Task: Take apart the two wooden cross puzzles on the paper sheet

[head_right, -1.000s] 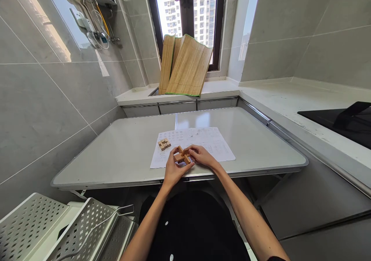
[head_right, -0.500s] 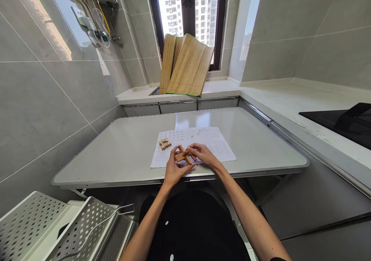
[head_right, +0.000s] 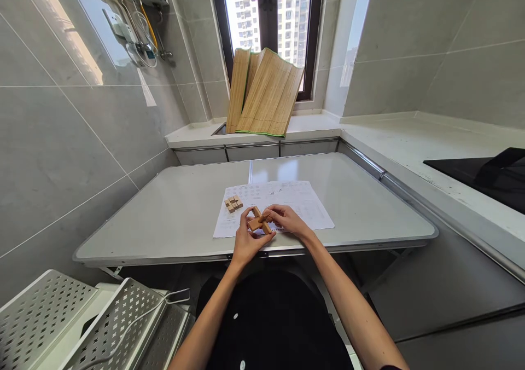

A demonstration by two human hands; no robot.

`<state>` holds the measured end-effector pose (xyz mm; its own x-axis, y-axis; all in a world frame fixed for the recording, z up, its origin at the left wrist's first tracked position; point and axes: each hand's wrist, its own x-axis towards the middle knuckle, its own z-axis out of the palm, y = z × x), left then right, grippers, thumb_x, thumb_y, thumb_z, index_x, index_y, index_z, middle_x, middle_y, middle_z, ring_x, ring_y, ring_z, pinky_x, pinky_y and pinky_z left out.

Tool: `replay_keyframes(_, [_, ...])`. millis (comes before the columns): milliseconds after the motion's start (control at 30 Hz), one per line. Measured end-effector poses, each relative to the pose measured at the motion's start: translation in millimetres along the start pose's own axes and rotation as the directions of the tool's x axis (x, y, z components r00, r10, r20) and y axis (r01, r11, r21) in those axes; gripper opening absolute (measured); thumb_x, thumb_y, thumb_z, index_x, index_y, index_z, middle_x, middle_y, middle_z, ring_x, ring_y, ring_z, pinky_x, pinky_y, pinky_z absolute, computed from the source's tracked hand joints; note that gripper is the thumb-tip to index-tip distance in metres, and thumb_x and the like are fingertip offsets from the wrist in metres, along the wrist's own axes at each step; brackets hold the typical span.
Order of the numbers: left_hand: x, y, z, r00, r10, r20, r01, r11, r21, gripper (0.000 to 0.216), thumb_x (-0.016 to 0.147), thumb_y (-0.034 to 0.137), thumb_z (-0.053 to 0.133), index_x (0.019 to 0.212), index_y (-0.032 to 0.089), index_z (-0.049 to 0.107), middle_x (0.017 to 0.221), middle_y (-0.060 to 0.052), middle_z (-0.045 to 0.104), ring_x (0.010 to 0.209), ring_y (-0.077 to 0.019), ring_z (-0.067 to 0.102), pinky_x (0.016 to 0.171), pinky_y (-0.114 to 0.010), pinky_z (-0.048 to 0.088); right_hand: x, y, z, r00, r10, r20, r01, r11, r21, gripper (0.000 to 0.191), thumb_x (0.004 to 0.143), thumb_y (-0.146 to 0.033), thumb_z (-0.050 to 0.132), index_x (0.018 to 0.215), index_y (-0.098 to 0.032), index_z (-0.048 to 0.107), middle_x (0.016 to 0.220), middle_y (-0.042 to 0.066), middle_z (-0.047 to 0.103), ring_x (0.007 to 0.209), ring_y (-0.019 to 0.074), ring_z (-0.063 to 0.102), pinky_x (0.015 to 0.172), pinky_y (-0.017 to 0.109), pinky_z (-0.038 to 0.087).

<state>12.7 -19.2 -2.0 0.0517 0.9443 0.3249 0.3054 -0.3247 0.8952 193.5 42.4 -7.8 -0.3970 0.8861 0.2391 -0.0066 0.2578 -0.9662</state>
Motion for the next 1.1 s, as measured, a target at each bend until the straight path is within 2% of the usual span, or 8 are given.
replay_keyframes(133, [1, 2, -1, 1.000, -0.027, 0.001, 0.027, 1.000, -0.015, 0.089, 0.069, 0.038, 0.088, 0.144, 0.033, 0.041, 0.105, -0.001, 0.069, 0.086, -0.0172, 0.069, 0.064, -0.023, 0.051, 0, -1, 1, 1.000, -0.008, -0.008, 0.007, 1.000, -0.011, 0.046, 0.090, -0.065, 0.061, 0.098, -0.020, 0.072, 0.079, 0.002, 0.065, 0.057, 0.0119, 0.046, 0.053, 0.027, 0.041])
replay_keyframes(300, [2, 0, -1, 0.998, -0.050, -0.036, 0.047, 0.997, -0.061, 0.088, 0.070, 0.041, 0.088, 0.143, 0.030, 0.040, 0.102, -0.004, 0.073, 0.096, -0.0212, 0.072, 0.074, -0.028, 0.055, 0, -6, 2, 0.993, -0.070, -0.094, 0.068, 0.997, -0.032, 0.044, 0.093, -0.062, 0.059, 0.106, -0.022, 0.070, 0.104, 0.007, 0.071, 0.079, 0.0187, 0.060, 0.072, 0.033, 0.051])
replay_keyframes(400, [2, -2, 1, 0.998, -0.040, -0.057, 0.036, 0.997, -0.071, 0.087, 0.070, 0.040, 0.089, 0.141, 0.028, 0.041, 0.102, -0.005, 0.074, 0.101, -0.0230, 0.072, 0.078, -0.031, 0.056, -1, -6, 1, 0.989, -0.072, -0.130, 0.066, 0.997, -0.046, 0.039, 0.090, -0.060, 0.064, 0.095, -0.021, 0.066, 0.090, 0.003, 0.068, 0.073, 0.0165, 0.057, 0.073, 0.032, 0.049])
replay_keyframes(500, [2, -1, 2, 0.997, -0.035, -0.074, 0.029, 0.997, -0.073, 0.086, 0.071, 0.037, 0.089, 0.140, 0.029, 0.039, 0.103, -0.005, 0.075, 0.099, -0.0225, 0.073, 0.078, -0.031, 0.057, -2, -6, 1, 0.994, -0.048, -0.103, 0.044, 0.998, -0.039, 0.040, 0.086, -0.060, 0.069, 0.085, -0.020, 0.063, 0.074, -0.001, 0.062, 0.063, 0.0140, 0.052, 0.064, 0.029, 0.046])
replay_keyframes(600, [1, 0, 2, 0.996, -0.020, -0.091, 0.013, 0.997, -0.075, 0.082, 0.075, 0.033, 0.086, 0.139, 0.030, 0.036, 0.108, -0.005, 0.074, 0.100, -0.0214, 0.073, 0.083, -0.033, 0.057, -6, -6, 5, 1.000, 0.002, -0.025, -0.003, 0.999, -0.047, 0.040, 0.083, -0.058, 0.074, 0.088, -0.019, 0.067, 0.072, -0.001, 0.064, 0.061, 0.0136, 0.052, 0.058, 0.027, 0.043])
replay_keyframes(767, [0, -2, 2, 0.998, -0.005, -0.059, -0.001, 0.994, -0.113, 0.082, 0.077, 0.029, 0.083, 0.140, 0.032, 0.030, 0.120, -0.007, 0.070, 0.101, -0.0201, 0.073, 0.080, -0.030, 0.056, -9, -7, 8, 0.996, 0.025, 0.085, -0.007, 0.980, -0.200, 0.035, 0.084, -0.053, 0.076, 0.089, -0.018, 0.078, 0.073, 0.001, 0.068, 0.065, 0.0152, 0.055, 0.061, 0.028, 0.041])
replay_keyframes(900, [1, -5, 1, 0.999, -0.024, -0.029, 0.021, 0.995, -0.100, 0.091, 0.074, 0.035, 0.086, 0.145, 0.033, 0.028, 0.125, -0.009, 0.067, 0.092, -0.0189, 0.070, 0.072, -0.028, 0.054, -7, -3, 6, 0.994, -0.015, 0.105, 0.035, 0.981, -0.193, 0.036, 0.090, -0.053, 0.069, 0.096, -0.019, 0.079, 0.086, 0.004, 0.075, 0.076, 0.0193, 0.063, 0.068, 0.029, 0.046])
replay_keyframes(1100, [5, -10, 0, 0.994, -0.063, -0.086, 0.048, 0.985, -0.167, 0.103, 0.069, 0.040, 0.091, 0.150, 0.031, 0.028, 0.151, -0.016, 0.048, 0.118, -0.0263, 0.062, 0.095, -0.041, 0.054, -5, 1, 5, 0.995, -0.030, 0.091, 0.044, 0.988, -0.150, 0.041, 0.092, -0.056, 0.063, 0.104, -0.019, 0.077, 0.095, 0.006, 0.075, 0.076, 0.0210, 0.066, 0.070, 0.032, 0.052])
